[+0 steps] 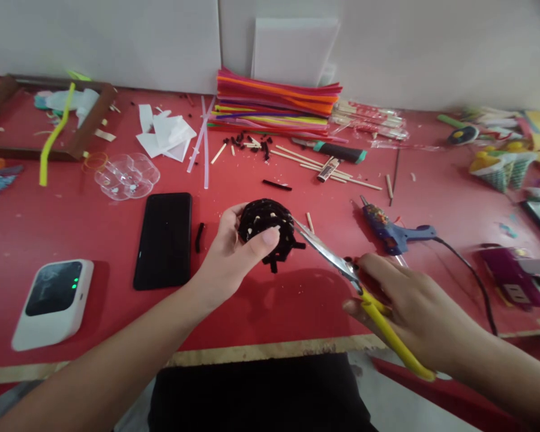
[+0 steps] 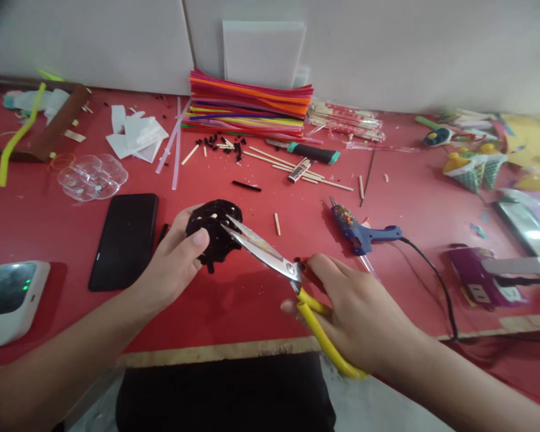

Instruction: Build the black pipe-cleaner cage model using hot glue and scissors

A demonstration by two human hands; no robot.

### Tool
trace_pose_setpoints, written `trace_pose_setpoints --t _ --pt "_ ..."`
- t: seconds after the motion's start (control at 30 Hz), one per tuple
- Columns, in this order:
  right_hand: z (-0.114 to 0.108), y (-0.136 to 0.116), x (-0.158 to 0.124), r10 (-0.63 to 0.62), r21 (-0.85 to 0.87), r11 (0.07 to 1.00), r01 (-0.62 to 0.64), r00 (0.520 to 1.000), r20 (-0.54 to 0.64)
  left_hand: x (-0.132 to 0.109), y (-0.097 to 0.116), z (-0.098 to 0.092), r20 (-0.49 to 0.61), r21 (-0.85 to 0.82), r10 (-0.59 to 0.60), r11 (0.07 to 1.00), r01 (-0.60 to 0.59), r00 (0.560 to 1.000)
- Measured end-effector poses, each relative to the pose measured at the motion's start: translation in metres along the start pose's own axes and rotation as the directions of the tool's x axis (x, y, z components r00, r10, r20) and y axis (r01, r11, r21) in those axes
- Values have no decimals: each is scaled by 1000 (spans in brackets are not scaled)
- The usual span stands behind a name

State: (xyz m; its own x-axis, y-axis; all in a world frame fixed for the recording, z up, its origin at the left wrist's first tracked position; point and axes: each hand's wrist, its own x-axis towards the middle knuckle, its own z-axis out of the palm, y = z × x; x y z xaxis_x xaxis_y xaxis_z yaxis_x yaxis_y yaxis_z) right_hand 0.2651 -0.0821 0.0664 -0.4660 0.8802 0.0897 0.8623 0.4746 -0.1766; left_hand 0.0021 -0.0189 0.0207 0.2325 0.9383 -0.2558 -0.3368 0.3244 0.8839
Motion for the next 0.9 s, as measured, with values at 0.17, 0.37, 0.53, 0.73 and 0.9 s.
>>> trace_pose_setpoints --t 0.17,0.37,0.53,0.73,0.9 --pt "-4 -2 3 -47 -130 991 38 997 -68 -4 4 2 75 61 -2 998 -2 997" --pt "-2 1 5 -88 -309 950 39 985 -146 -3 5 1 101 96 12 995 -21 995" --pt "-5 0 5 -100 -319 946 49 984 -147 -2 4 2 120 100 35 994 -47 992" --pt "-9 -3 9 -105 -404 914 36 983 -148 -3 4 2 108 98 13 995 -24 994" --pt "-9 1 11 -131 -372 926 66 980 -152 -3 4 2 113 105 20 994 -32 993"
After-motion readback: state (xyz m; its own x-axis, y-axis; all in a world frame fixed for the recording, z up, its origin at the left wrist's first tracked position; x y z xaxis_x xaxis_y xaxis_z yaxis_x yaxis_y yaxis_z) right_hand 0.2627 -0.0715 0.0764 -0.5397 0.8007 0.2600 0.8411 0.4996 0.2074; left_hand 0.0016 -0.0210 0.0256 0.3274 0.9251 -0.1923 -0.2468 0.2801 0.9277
